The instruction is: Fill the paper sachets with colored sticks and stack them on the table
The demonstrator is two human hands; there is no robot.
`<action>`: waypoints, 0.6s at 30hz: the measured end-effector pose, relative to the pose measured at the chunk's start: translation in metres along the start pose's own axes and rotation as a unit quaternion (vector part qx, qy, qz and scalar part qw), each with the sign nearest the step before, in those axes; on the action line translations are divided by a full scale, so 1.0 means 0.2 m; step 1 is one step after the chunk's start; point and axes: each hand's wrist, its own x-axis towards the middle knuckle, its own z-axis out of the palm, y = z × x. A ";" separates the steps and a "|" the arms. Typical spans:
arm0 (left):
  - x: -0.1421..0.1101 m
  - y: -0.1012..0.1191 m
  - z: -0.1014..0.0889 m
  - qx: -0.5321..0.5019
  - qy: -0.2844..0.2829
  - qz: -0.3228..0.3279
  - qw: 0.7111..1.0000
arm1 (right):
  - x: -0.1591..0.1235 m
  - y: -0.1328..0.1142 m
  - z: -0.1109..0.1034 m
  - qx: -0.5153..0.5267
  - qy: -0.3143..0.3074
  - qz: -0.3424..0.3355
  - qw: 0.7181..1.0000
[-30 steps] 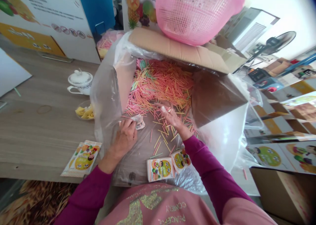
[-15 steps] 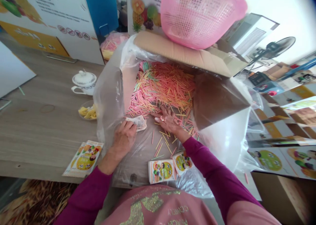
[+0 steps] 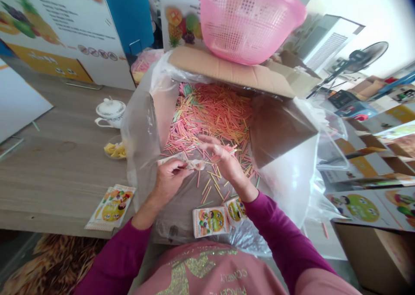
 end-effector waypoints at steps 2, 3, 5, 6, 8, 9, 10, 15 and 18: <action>-0.01 0.03 0.05 -0.041 -0.014 -0.018 0.999 | -0.01 -0.04 0.02 -0.021 -0.038 -0.002 0.999; -0.01 0.04 0.07 -0.054 -0.018 -0.019 0.998 | -0.01 -0.06 0.03 -0.042 -0.054 0.000 0.998; -0.01 0.05 0.09 -0.073 -0.023 -0.015 0.997 | -0.02 -0.06 0.03 -0.072 -0.073 0.005 0.995; -0.01 0.05 0.10 -0.083 -0.024 -0.014 0.996 | -0.02 -0.05 0.03 -0.077 -0.077 0.005 0.994; -0.01 0.04 0.11 -0.106 -0.024 -0.017 0.994 | -0.03 -0.03 0.03 -0.074 -0.083 0.013 0.994; -0.02 0.04 0.12 -0.120 -0.025 -0.025 0.992 | -0.03 -0.01 0.02 -0.072 -0.090 0.020 0.993; -0.02 0.03 0.13 -0.136 -0.026 -0.037 0.990 | -0.04 -0.01 0.02 -0.069 -0.100 0.025 0.992; -0.05 0.02 0.17 -0.235 -0.036 -0.149 0.960 | -0.05 0.01 -0.01 0.002 -0.098 0.018 0.995; -0.06 0.03 0.19 -0.290 -0.051 -0.192 0.936 | -0.06 0.02 0.01 0.058 -0.062 0.011 0.996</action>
